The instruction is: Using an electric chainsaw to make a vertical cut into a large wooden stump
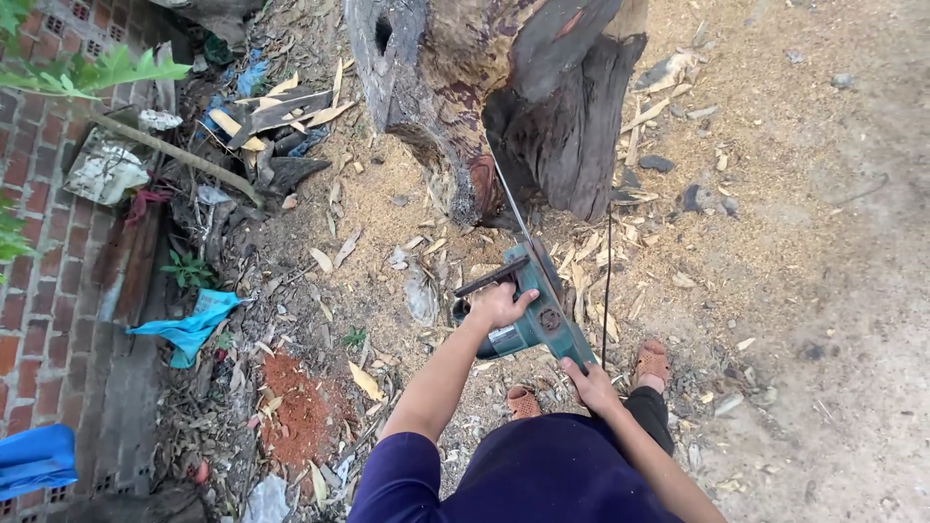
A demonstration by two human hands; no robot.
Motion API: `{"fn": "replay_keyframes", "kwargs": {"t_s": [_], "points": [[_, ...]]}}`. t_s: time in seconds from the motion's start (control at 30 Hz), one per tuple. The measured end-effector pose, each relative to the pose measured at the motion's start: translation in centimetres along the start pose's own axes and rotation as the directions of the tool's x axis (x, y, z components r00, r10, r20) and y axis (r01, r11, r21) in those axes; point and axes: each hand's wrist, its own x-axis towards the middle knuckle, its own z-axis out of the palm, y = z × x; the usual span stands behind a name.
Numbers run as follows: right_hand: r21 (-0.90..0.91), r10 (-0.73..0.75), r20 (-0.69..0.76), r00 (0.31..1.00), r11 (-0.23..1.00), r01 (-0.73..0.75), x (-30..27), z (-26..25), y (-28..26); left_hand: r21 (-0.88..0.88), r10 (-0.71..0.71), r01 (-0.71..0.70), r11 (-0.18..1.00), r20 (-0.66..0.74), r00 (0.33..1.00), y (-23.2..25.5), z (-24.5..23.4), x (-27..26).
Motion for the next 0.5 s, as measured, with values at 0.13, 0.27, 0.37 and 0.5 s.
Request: {"fn": "replay_keyframes", "kwargs": {"t_s": [0.13,0.27,0.37,0.5], "points": [[-0.002,-0.013,-0.003,1.0,1.0,0.013,-0.3,0.1,-0.9,0.018,-0.002,0.003,1.0,-0.013,1.0,0.2,-0.3,0.1],[0.007,-0.011,-0.011,1.0,1.0,0.011,-0.3,0.6,-0.4,-0.016,-0.001,0.001,1.0,-0.002,1.0,-0.1,-0.3,-0.5],[-0.026,0.015,0.0,1.0,1.0,-0.015,-0.8,0.4,-0.4,-0.022,-0.006,0.006,1.0,-0.001,1.0,0.1,-0.5,-1.1],[-0.061,0.044,-0.014,0.999,0.997,-0.044,-1.5,0.0,-1.4,-0.025,-0.011,0.011,1.0,0.009,1.0,-0.3,1.2,0.8]]}}
